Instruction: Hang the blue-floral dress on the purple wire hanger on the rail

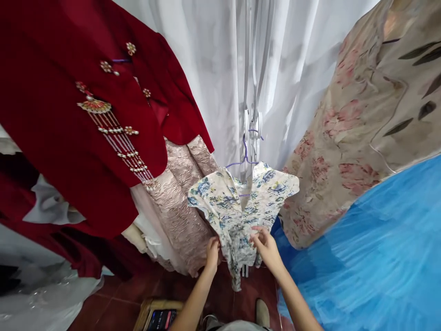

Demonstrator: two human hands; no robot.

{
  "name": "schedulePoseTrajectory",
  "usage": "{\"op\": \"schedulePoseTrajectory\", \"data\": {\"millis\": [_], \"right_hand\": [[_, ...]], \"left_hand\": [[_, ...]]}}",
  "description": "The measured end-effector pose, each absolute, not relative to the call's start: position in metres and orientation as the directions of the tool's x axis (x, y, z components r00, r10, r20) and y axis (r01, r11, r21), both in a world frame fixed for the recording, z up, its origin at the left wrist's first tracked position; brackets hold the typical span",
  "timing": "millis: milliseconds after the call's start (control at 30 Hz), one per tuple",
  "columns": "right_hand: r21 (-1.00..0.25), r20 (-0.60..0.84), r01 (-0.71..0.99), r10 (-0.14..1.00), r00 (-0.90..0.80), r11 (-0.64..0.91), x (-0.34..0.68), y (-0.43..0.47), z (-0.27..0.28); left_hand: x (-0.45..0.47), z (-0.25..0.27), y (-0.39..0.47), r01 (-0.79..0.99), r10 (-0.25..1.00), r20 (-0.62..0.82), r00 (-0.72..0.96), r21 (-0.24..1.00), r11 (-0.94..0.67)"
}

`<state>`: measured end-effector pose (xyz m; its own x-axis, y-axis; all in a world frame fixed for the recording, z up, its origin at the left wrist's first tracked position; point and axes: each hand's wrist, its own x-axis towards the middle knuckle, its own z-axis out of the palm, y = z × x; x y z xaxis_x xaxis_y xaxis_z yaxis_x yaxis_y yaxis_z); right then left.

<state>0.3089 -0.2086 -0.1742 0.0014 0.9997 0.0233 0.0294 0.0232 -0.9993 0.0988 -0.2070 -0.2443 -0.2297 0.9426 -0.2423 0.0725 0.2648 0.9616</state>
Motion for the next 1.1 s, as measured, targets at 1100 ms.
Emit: {"op": "schedulePoseTrajectory", "data": {"millis": [1100], "right_hand": [[-0.923,0.213,-0.257,0.935,0.282,0.287,0.274,-0.151,-0.048]], "left_hand": [[0.196,-0.194,-0.208,0.364,0.894,0.421,-0.152,0.865,-0.346]]}}
